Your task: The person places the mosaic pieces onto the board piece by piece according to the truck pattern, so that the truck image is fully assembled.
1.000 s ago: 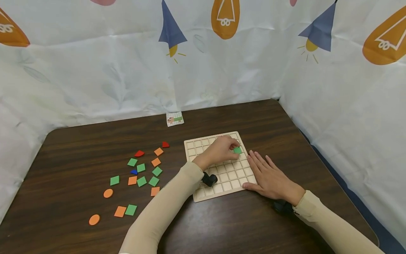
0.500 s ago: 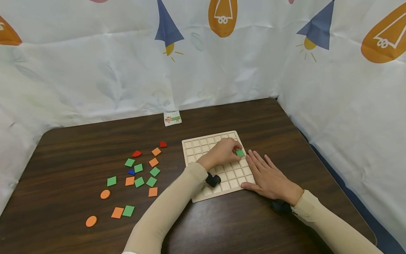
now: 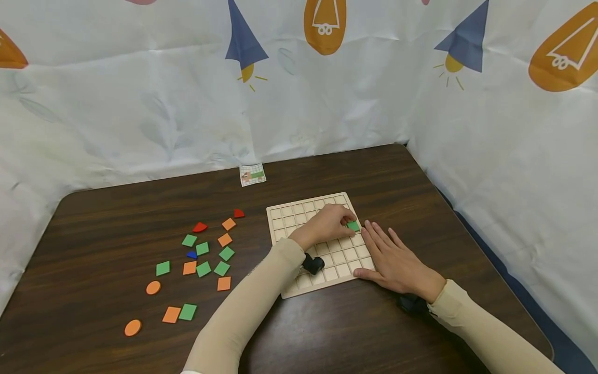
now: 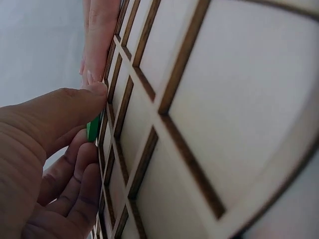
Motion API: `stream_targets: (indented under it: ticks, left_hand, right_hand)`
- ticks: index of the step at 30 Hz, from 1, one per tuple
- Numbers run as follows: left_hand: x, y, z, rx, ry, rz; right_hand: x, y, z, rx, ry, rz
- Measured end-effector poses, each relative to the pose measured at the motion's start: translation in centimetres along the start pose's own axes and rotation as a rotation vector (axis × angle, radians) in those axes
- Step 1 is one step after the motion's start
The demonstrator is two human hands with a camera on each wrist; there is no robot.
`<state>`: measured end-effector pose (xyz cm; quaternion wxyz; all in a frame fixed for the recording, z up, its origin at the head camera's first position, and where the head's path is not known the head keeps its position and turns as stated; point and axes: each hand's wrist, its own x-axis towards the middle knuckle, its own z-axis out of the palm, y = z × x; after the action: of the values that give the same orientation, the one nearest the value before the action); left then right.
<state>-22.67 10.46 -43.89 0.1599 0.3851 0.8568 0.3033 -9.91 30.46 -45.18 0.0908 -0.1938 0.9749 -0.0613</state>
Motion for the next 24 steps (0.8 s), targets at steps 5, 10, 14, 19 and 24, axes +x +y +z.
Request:
stream_targets:
  ticks: [5,10,14,19,24]
  left_hand:
    - [0.0,-0.2,0.0,-0.019,-0.010,-0.004]
    - [-0.2,-0.3,-0.1,-0.031,-0.008,0.001]
    - [-0.4,-0.5,-0.2,-0.028,-0.002,0.000]
    - [-0.6,-0.6,-0.3,-0.015,0.008,0.019]
    - [-1.0,-0.6,-0.6,0.000,0.038,0.019]
  right_hand:
    - [0.0,0.0,0.0,0.005,-0.006,0.006]
    - [0.0,-0.1,-0.1,0.004,-0.001,0.001]
    - [0.1,-0.3,-0.2,-0.005,-0.004,-0.002]
    - [0.1,-0.4,-0.2,0.001,-0.008,-0.003]
    - [0.1,-0.2,-0.1,0.013,-0.017,0.010]
